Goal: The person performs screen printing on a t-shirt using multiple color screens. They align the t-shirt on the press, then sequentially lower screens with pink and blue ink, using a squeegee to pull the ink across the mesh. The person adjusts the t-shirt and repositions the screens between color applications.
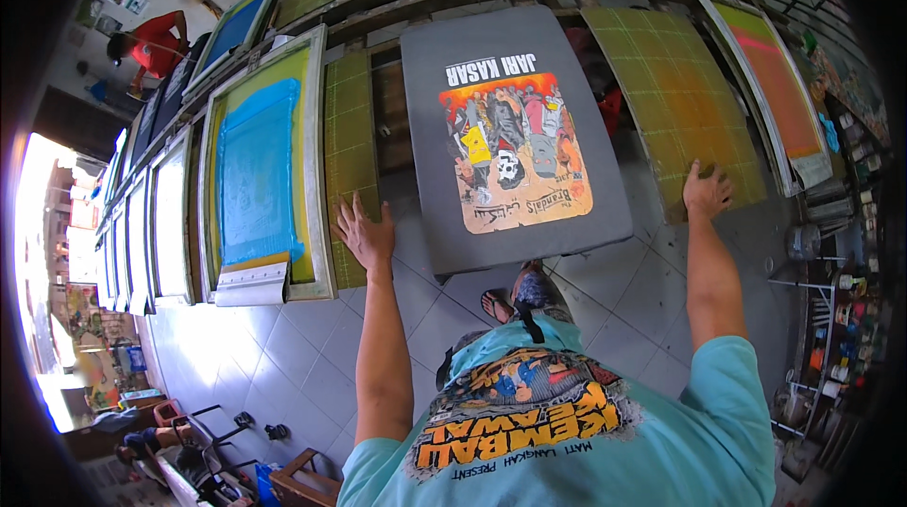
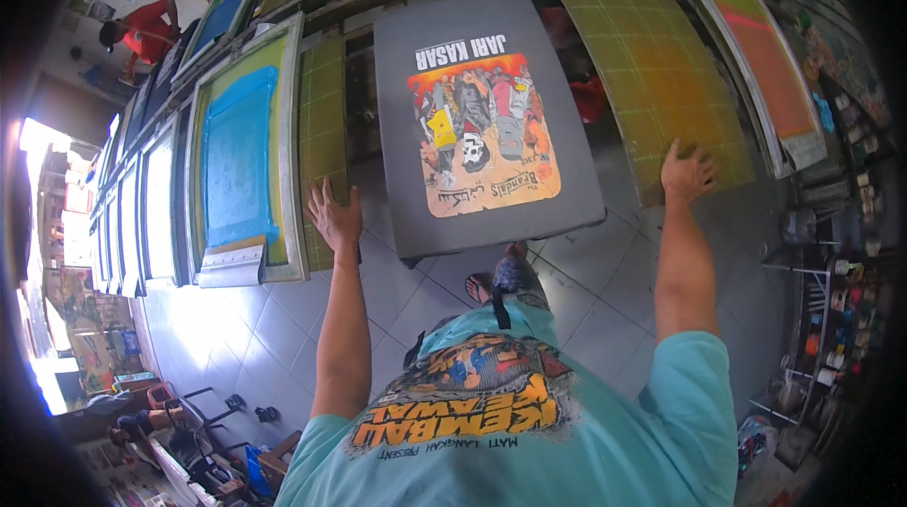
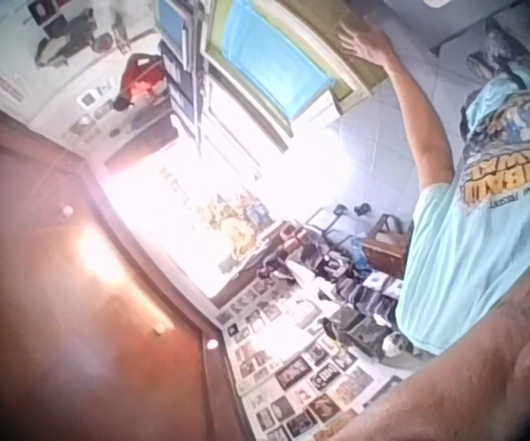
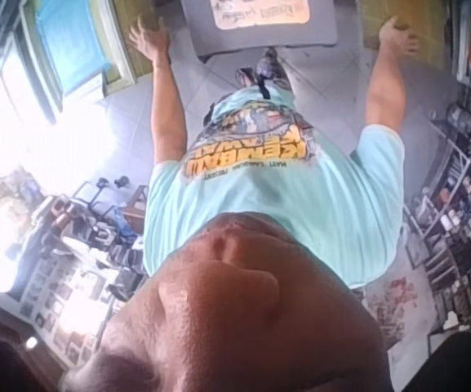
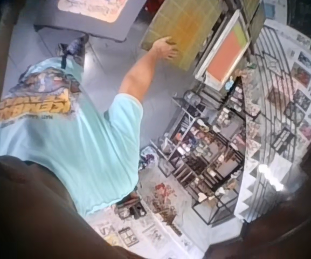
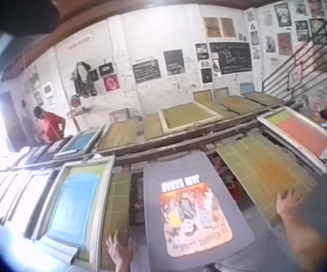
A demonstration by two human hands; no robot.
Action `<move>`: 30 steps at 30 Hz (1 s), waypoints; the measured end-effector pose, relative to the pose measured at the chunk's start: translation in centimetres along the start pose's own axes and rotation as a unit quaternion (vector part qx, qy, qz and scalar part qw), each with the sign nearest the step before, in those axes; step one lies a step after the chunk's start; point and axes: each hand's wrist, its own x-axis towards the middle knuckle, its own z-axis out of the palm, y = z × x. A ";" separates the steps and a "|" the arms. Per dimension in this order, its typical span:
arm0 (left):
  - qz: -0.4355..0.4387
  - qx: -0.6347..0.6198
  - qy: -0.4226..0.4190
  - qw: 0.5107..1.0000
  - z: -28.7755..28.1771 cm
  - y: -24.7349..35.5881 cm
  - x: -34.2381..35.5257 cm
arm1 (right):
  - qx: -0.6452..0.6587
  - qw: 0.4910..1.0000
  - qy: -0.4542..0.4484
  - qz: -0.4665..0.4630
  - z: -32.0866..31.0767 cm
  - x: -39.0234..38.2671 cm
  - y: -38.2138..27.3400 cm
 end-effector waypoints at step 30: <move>-0.021 -0.170 0.100 0.980 -0.8 0.3 -0.2 | 0.167 0.970 0.175 -0.036 6.5 7.6 5.8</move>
